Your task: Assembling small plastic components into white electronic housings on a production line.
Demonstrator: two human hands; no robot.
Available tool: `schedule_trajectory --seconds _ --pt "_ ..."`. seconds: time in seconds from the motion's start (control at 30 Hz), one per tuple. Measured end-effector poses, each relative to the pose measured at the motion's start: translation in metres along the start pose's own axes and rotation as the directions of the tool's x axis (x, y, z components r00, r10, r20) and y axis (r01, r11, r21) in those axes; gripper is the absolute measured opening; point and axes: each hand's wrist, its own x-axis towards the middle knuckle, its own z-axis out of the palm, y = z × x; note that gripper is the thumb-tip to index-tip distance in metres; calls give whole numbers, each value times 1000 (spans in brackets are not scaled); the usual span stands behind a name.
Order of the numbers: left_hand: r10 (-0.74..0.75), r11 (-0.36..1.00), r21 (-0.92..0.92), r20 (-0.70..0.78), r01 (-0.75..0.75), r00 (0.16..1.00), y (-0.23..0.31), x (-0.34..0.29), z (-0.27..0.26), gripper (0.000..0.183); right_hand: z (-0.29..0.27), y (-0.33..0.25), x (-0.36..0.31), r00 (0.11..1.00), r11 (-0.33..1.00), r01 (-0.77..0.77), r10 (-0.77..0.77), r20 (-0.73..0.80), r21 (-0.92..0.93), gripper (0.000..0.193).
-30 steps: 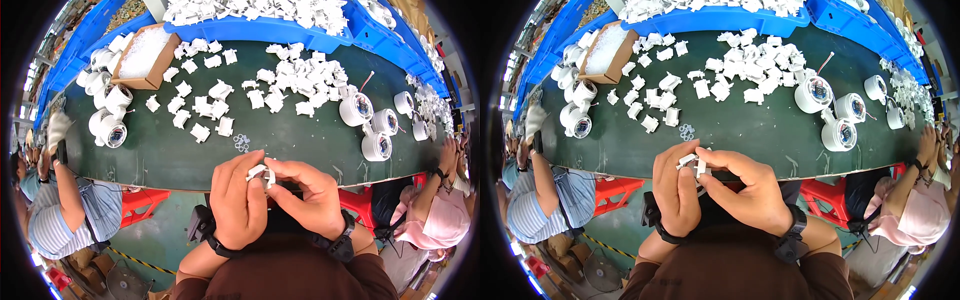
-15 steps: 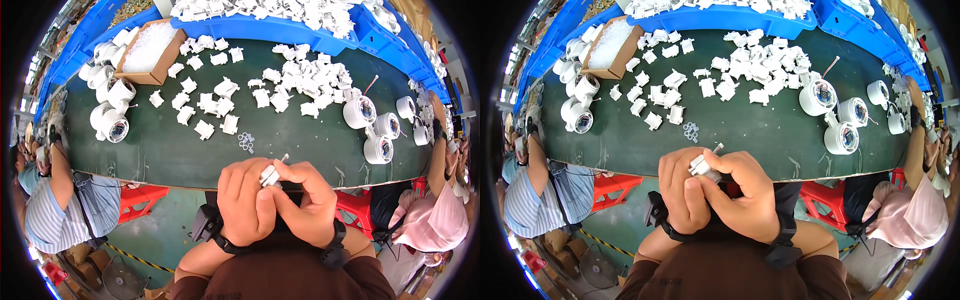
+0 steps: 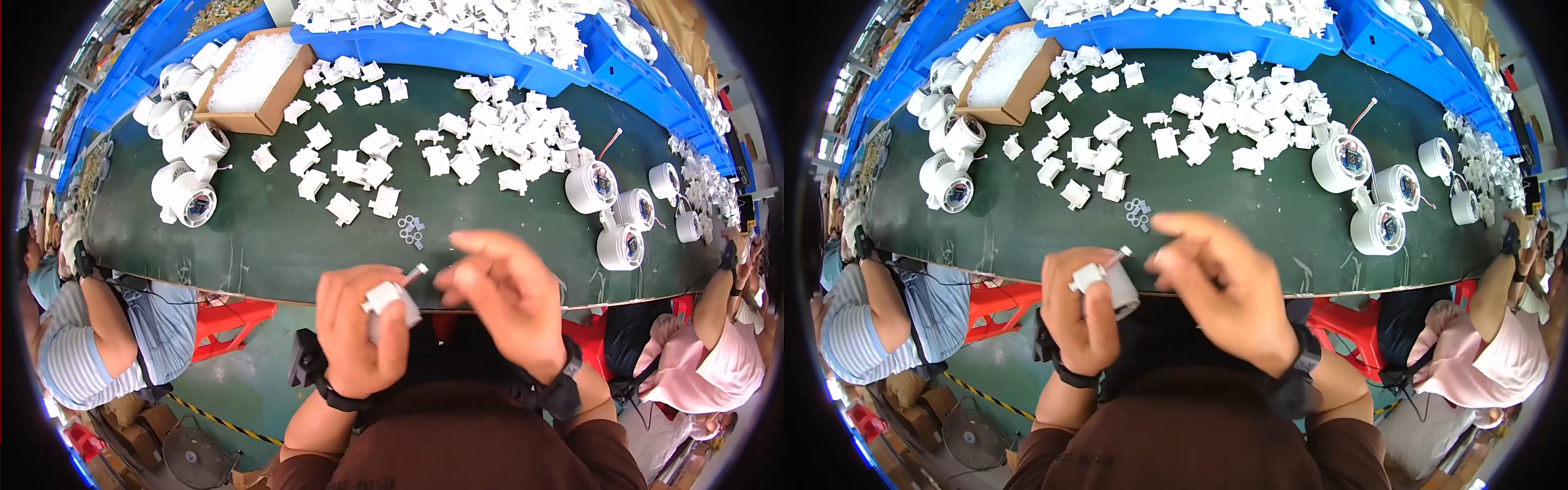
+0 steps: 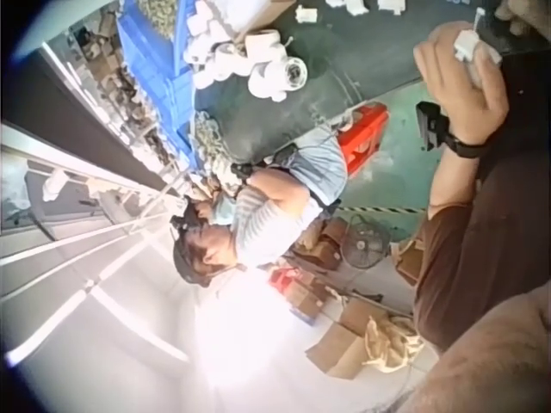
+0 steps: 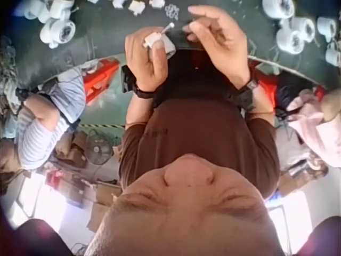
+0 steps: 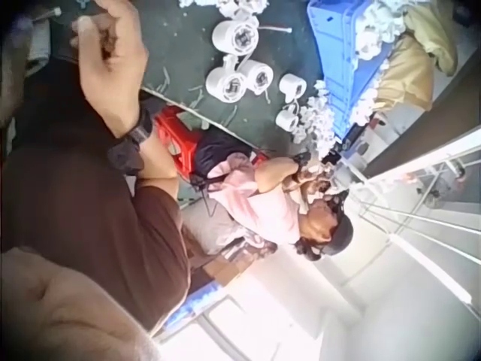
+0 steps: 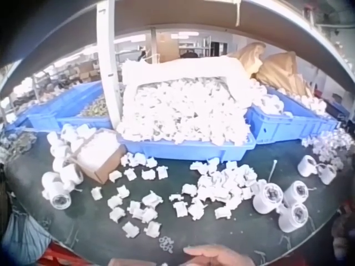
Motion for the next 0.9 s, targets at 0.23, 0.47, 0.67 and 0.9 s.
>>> schedule_trajectory --seconds 0.23,0.47,0.67,0.9 --pt "-18 990 142 -7 19 1000 -8 8 -13 25 12 22 38 934 742 305 -355 36 -598 11" --pt "3 992 130 -37 2 999 -2 4 -1 28 10 27 34 901 708 354 -434 19 -611 13" --pt "76 991 96 132 -89 988 9 13 16 33 -19 5 3 997 1000 14 -12 -73 26 14" --pt "125 977 148 199 -156 972 14 19 26 33 -26 13 -2 992 998 65 -65 104 1 18"
